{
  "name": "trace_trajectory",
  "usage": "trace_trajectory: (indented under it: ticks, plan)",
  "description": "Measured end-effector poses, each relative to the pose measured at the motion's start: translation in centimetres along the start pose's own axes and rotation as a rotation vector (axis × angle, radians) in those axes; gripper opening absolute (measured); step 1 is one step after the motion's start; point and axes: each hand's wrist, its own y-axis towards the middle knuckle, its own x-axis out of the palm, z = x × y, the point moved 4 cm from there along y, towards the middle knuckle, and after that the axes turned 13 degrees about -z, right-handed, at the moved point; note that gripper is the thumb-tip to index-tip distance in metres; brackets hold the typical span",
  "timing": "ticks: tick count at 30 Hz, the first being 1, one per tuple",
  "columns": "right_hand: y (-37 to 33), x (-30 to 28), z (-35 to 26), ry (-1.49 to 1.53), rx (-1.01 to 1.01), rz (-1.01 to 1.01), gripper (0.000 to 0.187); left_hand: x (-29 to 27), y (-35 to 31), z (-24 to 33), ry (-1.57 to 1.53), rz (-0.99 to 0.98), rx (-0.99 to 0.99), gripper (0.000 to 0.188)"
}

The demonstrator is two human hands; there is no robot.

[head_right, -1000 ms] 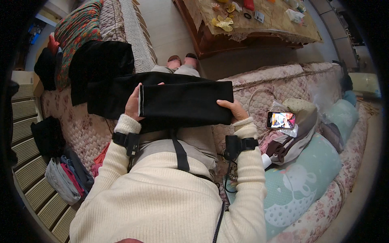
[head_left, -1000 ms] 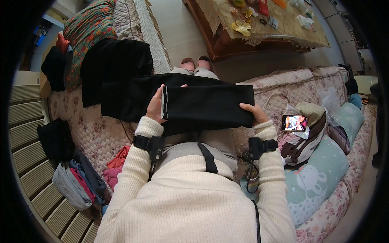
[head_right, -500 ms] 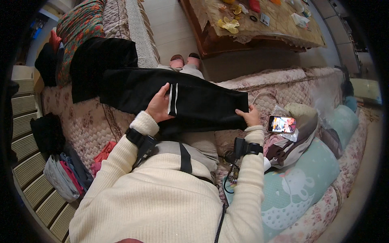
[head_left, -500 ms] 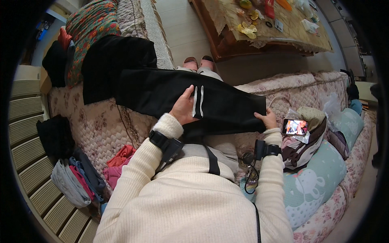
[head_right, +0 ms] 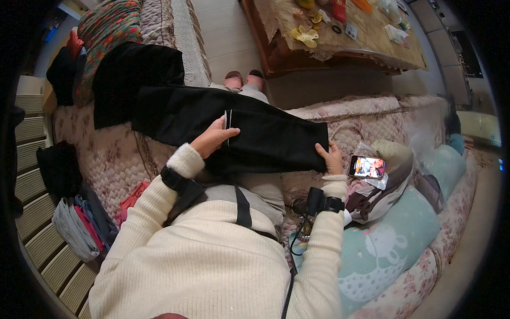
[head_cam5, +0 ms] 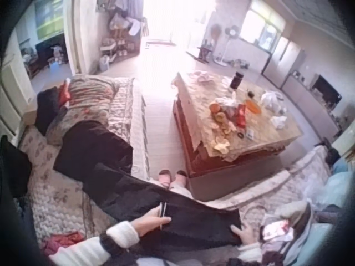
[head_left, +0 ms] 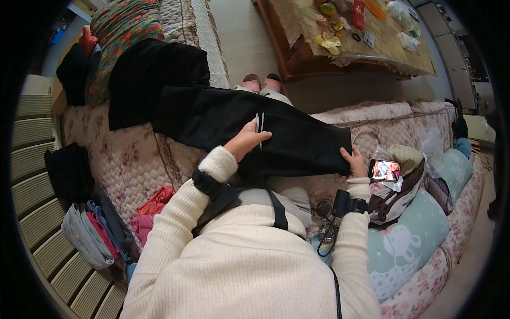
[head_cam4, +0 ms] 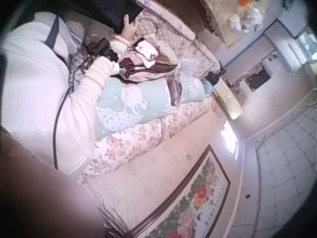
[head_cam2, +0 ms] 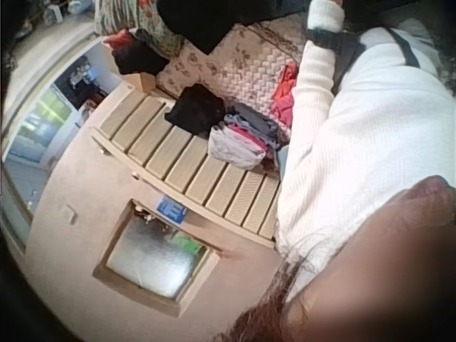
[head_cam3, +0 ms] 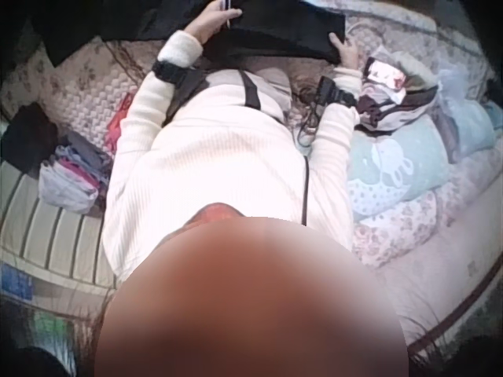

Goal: The person folds several garments on a sofa, including a pink top, a grey pair of sweatpants, and a black pair of pants. Each item is smoothed, folded in half, and then folded again before being placed on a growing stack.

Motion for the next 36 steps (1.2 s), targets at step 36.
trace_trajectory:
  ticks: [36]
  plan:
    - [1.8, 30.6, -11.9, -0.513, -0.378, -0.427, 0.073, -12.0, -3.4, -8.2, -1.233, -0.85, 0.946, 0.055]
